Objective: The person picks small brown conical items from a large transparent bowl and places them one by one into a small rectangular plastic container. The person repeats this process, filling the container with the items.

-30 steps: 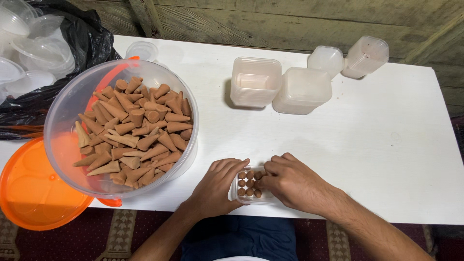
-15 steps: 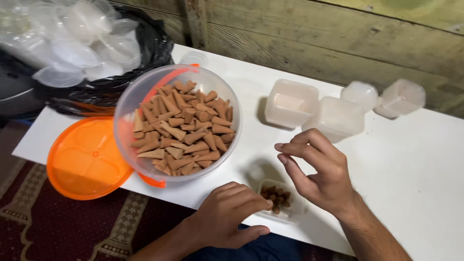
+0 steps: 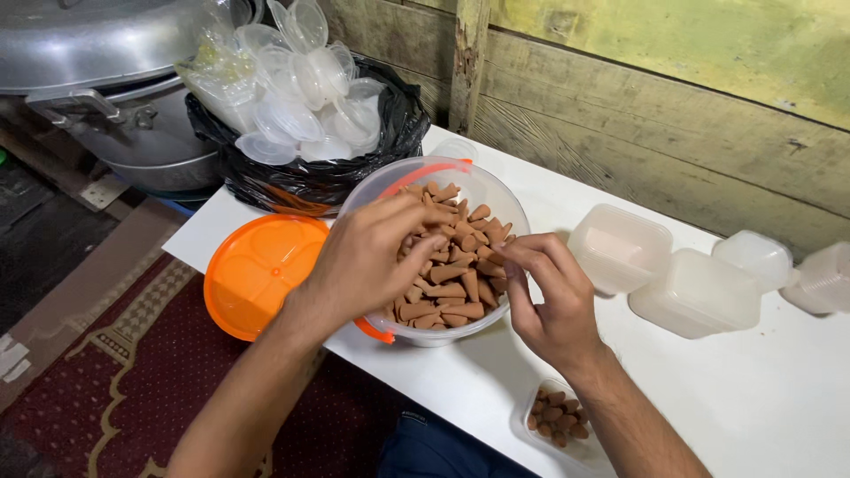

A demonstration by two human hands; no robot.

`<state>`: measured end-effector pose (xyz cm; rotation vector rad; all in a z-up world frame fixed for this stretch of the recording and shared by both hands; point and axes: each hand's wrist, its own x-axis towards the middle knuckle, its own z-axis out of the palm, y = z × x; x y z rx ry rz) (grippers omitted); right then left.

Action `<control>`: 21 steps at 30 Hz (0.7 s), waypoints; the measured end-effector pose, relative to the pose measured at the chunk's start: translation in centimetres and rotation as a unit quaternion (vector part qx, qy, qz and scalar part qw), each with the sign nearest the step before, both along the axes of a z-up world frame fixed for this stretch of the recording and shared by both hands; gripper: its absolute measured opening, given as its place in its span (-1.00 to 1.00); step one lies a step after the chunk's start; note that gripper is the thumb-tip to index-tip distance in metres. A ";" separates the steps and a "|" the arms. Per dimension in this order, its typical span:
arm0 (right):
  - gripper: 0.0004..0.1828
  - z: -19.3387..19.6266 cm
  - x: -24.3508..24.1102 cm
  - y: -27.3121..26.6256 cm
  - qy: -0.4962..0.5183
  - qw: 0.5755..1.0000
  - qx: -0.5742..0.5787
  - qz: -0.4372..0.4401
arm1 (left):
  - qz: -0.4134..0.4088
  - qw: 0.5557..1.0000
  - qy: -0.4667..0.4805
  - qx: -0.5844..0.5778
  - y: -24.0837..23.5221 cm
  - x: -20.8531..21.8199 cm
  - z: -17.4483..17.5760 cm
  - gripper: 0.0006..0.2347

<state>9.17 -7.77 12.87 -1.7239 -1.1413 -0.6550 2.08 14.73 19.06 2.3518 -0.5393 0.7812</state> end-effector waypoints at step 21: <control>-0.63 -0.3 -0.3 0.4 0.016 0.999 -0.026 -0.030 | -0.008 0.986 0.081 0.146 2.8 3.6 -2.9 -0.85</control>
